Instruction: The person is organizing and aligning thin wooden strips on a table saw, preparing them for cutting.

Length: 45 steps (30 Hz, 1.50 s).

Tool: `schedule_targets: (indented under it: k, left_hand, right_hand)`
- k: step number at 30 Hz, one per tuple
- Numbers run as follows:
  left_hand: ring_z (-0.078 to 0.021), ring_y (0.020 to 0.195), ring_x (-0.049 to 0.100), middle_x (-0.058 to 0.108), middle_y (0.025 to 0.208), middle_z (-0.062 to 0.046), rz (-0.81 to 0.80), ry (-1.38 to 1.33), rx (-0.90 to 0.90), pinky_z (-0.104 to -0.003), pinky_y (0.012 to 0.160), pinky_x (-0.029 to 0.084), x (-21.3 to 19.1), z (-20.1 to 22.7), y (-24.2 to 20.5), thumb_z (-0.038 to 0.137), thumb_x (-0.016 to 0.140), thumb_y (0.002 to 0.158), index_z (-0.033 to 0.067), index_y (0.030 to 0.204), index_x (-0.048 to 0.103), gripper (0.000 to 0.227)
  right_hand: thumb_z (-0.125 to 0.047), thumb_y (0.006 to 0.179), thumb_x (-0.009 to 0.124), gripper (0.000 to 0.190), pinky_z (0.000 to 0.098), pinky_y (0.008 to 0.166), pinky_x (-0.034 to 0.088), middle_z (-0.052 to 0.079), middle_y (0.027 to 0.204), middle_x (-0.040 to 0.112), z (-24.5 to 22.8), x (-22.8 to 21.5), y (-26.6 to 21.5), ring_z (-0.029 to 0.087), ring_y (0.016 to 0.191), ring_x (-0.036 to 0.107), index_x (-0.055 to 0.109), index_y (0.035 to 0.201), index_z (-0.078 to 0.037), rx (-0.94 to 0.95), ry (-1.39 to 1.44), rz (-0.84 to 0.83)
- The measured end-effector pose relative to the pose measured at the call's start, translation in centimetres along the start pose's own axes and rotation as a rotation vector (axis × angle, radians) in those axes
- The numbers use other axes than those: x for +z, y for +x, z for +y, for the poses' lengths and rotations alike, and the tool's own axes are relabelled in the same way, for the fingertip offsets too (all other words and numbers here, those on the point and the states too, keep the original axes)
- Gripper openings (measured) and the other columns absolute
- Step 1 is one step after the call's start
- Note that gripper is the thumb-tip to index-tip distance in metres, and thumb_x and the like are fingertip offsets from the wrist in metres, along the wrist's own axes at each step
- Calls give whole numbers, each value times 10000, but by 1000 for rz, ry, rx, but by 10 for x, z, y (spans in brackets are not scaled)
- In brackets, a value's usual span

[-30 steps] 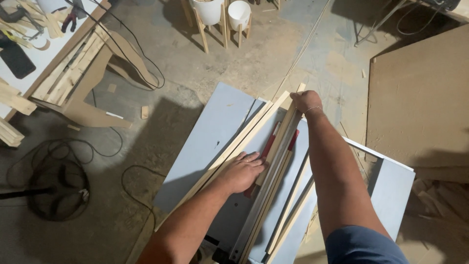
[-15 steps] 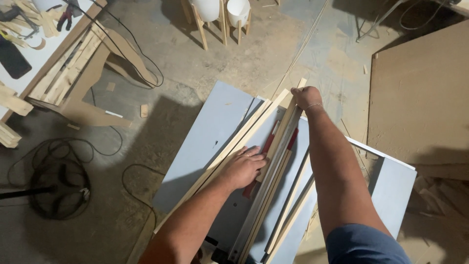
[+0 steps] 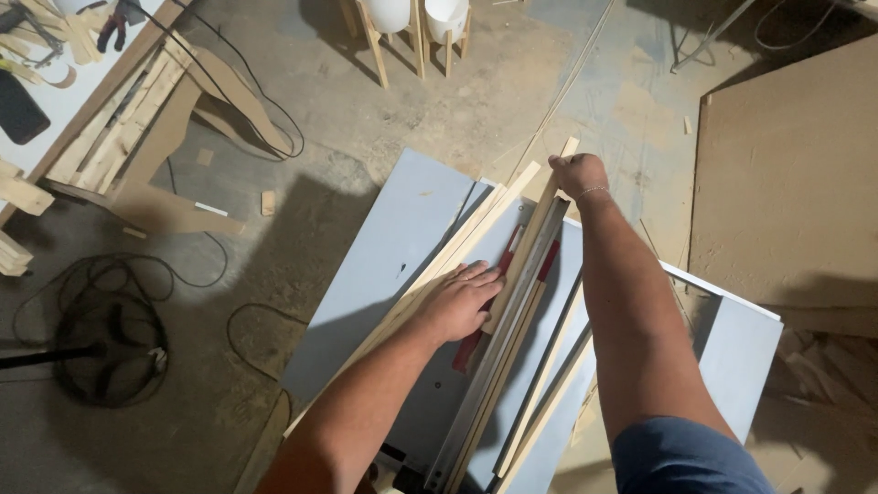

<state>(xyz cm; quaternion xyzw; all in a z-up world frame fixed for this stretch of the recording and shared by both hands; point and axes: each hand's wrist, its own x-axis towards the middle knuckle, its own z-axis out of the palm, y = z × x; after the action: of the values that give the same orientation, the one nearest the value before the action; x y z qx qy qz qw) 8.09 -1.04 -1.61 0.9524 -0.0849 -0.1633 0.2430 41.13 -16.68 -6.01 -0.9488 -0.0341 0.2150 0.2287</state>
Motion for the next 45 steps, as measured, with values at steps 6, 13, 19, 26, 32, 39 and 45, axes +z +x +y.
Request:
schedule_targets:
  k: [6,13,19,26,32,39,45]
  left_hand:
    - [-216,1572,296,432,1649,23,-66,-22,-37,-461,1316,221,-18,9,6,295,667,953,241,1519,517,588]
    - [-226,1578,273,430,1648,-11,-82,-46,-35,-458,1318,214,-31,13,10,282,648,979,187,1516,525,559]
    - [-219,1587,247,380,1677,10,-109,-43,-38,-448,1324,201,-30,10,16,299,625,995,206,1546,479,577]
    - [-219,1595,223,387,1674,14,-140,-45,-45,-448,1326,187,-34,9,24,319,580,1019,222,1575,444,581]
    - [-225,1600,208,343,1696,28,-139,-32,-37,-453,1325,187,-25,3,35,319,584,1011,251,1599,395,621]
    - [-227,1605,195,334,1701,26,-142,-71,-51,-448,1329,164,-34,5,40,293,565,1016,224,1603,405,613]
    - [-208,1601,201,329,1699,49,-146,-40,-53,-431,1329,190,-35,4,50,290,567,1011,271,1607,383,624]
  right_hand:
    - [-600,926,625,535,485,964,539,74,815,763,-10,-12,-3,323,1063,719,792,968,-94,8,47,0]
    - [-582,949,627,501,463,943,545,33,762,760,-9,-14,4,275,994,742,782,989,-107,30,90,2]
    - [-578,963,617,489,438,939,534,19,712,748,-7,-16,11,256,934,757,778,979,-117,9,109,1]
    - [-605,976,607,476,451,916,539,-1,697,742,-7,-18,20,267,915,759,784,952,-164,38,84,12]
    - [-576,998,604,453,458,935,518,-2,730,741,-4,-16,33,278,948,748,778,1002,-157,44,104,1]
    - [-577,1002,616,465,468,927,523,9,723,738,-10,-24,33,283,934,751,779,1000,-142,45,102,33]
    - [-577,998,612,473,461,946,514,-5,717,732,-9,-28,43,278,958,747,774,1019,-133,42,96,19]
